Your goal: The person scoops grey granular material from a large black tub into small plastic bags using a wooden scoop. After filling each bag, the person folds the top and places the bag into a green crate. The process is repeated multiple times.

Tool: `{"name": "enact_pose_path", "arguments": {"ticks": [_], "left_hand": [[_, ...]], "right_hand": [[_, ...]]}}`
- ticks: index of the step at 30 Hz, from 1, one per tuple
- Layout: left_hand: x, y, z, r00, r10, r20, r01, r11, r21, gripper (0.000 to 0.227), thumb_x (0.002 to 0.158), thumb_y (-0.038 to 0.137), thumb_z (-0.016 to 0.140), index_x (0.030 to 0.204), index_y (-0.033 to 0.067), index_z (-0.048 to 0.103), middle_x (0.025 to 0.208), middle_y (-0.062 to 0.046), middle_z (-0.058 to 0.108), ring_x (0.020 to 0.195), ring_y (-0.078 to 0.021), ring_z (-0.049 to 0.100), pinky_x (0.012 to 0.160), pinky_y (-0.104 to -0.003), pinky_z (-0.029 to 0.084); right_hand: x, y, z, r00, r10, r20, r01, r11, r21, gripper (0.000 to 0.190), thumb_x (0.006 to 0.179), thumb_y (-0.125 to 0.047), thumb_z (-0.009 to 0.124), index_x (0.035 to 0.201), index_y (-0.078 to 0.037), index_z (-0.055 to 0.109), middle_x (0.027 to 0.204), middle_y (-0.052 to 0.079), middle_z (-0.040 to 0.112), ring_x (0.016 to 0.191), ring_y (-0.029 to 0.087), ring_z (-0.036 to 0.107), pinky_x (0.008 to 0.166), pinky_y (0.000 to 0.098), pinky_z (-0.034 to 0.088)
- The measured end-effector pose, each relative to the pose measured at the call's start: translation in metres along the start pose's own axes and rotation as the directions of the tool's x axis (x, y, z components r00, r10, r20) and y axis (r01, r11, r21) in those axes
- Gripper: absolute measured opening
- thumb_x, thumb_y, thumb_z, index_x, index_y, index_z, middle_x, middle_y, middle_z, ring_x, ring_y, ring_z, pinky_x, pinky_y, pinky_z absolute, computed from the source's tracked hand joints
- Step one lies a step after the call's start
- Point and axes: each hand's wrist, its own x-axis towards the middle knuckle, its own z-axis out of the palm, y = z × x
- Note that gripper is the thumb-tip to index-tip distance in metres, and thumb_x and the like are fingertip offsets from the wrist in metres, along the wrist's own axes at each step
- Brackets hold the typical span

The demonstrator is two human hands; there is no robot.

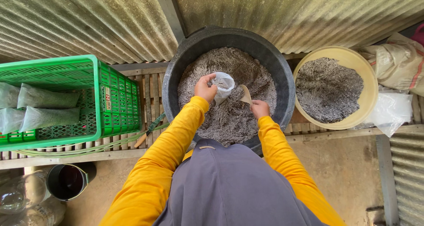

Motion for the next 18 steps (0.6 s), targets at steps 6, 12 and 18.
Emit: {"name": "enact_pose_path", "arguments": {"ticks": [6,12,18], "left_hand": [[0.001,0.002,0.01,0.998,0.054,0.016,-0.054,0.998,0.02,0.046,0.081,-0.001,0.065,0.123,0.0127,0.076,0.126,-0.007,0.069,0.098,-0.0186,0.069,0.09,-0.03,0.056],[-0.003,0.017,0.018,0.997,0.006,0.071,-0.004,0.999,-0.034,0.044,0.084,-0.002,0.064,0.124,0.0127,0.073,0.125,-0.005,0.073,0.101,-0.0166,0.071,0.093,-0.03,0.056],[-0.008,0.034,0.015,0.995,-0.021,0.102,0.022,1.0,-0.014,0.045,0.084,-0.003,0.064,0.126,0.0119,0.071,0.128,-0.006,0.07,0.104,-0.0182,0.07,0.097,-0.029,0.054]], "right_hand": [[-0.015,-0.002,-0.038,0.99,0.098,0.101,-0.125,0.944,0.306,0.032,0.086,-0.003,0.067,0.116,0.002,0.077,0.08,0.001,0.07,0.06,0.006,0.053,0.053,0.0212,0.039],[-0.056,-0.073,-0.089,0.99,0.03,0.139,-0.088,0.898,0.431,0.034,0.092,-0.005,0.064,0.126,-0.001,0.07,0.08,0.001,0.068,0.051,0.001,0.045,0.042,0.018,0.032],[-0.101,-0.143,-0.074,0.96,-0.277,0.025,0.268,0.944,0.192,0.035,0.095,-0.008,0.068,0.129,-0.002,0.069,0.094,0.003,0.074,0.073,0.004,0.064,0.062,0.0203,0.05]]}}
